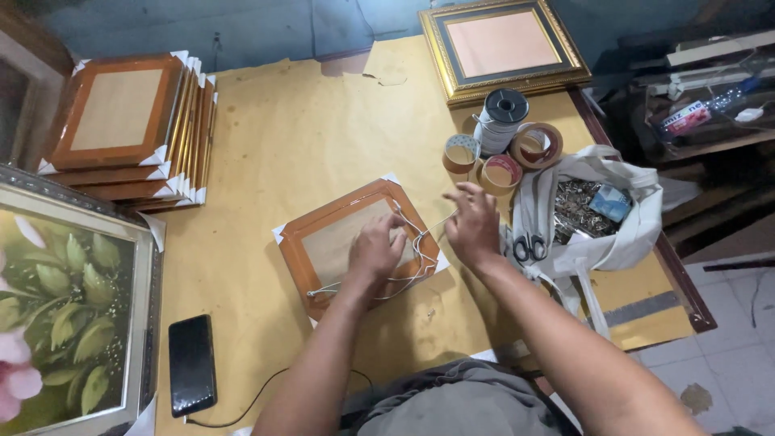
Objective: Attaching a hanging wire to the back of a picture frame by threading it through eyelets and twisting the ends.
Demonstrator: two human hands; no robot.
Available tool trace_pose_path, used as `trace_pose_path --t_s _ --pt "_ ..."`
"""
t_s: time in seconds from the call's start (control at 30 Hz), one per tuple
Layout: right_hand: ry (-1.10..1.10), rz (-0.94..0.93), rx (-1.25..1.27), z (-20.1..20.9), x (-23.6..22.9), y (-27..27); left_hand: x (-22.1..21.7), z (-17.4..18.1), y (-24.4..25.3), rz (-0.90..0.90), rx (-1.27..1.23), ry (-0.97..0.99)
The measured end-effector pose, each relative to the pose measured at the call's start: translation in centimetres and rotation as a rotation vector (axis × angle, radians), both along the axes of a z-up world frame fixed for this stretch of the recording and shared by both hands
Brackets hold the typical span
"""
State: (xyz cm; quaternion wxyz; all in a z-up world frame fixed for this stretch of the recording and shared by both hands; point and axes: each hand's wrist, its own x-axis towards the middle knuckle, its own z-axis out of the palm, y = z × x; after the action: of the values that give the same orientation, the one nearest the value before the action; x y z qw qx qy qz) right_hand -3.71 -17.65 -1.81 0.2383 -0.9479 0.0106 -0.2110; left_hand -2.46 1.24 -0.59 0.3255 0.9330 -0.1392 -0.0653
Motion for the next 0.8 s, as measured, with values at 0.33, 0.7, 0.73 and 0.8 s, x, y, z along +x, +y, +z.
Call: trace_pose_path --t_s 0.33,0.7,0.73,0.8 --pt "-0.043 0.401 -0.457 -0.7 0.7 0.2 -5.9 0.3 -0.6 -0.065 0.309 -0.083" --pt "0.611 0.145 0.368 2.3 2.0 -3.5 -4.0 -3.6 -0.5 -0.078 0.401 -0.083" --pt "0.615 0.157 0.365 3.5 1.6 -3.6 -4.2 -3.5 -0.5 -0.066 0.401 -0.079" --pt "0.380 0.219 0.795 6.0 1.3 -3.7 -4.1 -3.1 -0.7 -0.063 0.385 -0.110"
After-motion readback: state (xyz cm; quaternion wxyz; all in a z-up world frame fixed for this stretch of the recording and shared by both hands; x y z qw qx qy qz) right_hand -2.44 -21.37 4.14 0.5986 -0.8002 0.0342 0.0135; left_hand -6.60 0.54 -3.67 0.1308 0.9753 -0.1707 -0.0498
